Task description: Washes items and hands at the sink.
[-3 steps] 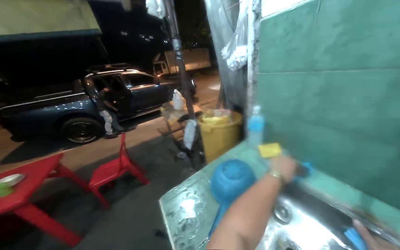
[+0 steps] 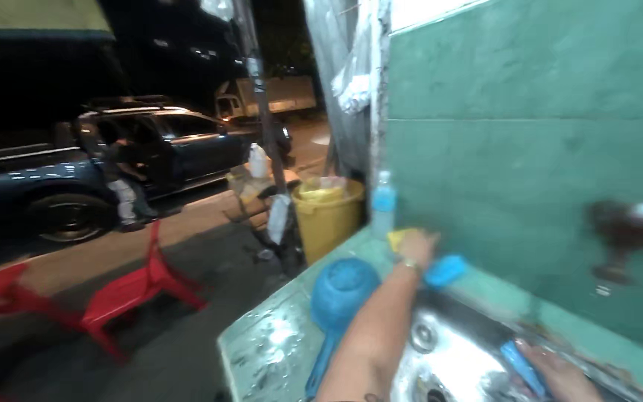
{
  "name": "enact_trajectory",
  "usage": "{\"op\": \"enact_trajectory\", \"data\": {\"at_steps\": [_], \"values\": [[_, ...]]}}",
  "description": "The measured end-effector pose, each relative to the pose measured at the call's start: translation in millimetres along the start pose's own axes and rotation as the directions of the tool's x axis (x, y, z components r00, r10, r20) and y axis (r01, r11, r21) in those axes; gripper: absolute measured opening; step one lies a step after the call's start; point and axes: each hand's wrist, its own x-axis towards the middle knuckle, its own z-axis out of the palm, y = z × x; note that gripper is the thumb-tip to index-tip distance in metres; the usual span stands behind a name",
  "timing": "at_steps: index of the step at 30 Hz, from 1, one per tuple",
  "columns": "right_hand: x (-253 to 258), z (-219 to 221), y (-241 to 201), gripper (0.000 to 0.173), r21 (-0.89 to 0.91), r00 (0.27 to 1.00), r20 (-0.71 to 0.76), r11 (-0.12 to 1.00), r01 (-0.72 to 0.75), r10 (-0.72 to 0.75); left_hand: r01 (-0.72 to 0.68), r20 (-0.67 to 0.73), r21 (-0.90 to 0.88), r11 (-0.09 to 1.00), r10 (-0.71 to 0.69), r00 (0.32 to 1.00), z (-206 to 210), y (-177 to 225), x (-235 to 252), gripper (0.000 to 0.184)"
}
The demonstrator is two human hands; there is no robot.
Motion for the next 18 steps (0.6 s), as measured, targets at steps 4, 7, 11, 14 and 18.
{"op": "enact_trajectory", "data": {"at_steps": [4, 7, 11, 14, 18], "values": [[-0.7, 2.7, -3.5, 0.026, 0.287, 0.999, -0.054, 0.958, 0.013, 0.003, -0.02, -0.101, -0.325, 0.946, -0.014, 0.995, 10.6, 38.0, -6.0, 0.06], [-8.6, 0.1, -4.8, 0.027, 0.342, 0.996, -0.051, 0.938, -0.055, 0.077, -0.007, 0.061, -0.75, 0.662, 0.08, 0.995, 37.5, 97.6, -50.1, 0.044], [-18.8, -26.2, 6.5, 0.028, -0.093, 0.977, -0.008, 0.972, -0.214, 0.214, 0.244, 0.356, -0.852, 0.463, 0.169, 0.919, 101.5, 139.5, -88.5, 0.037], [-13.2, -59.8, -18.1, 0.035, 0.048, 0.978, -0.154, 0.989, -0.138, 0.144, 0.407, 0.435, -0.868, 0.285, 0.04, 0.9, 112.0, 151.0, -89.4, 0.036], [-15.3, -48.2, -23.3, 0.049, 0.423, 0.946, -0.252, 0.903, -0.081, 0.203, 0.376, 0.376, -0.914, 0.15, -0.03, 0.926, 99.3, 172.5, -100.7, 0.046]]}}
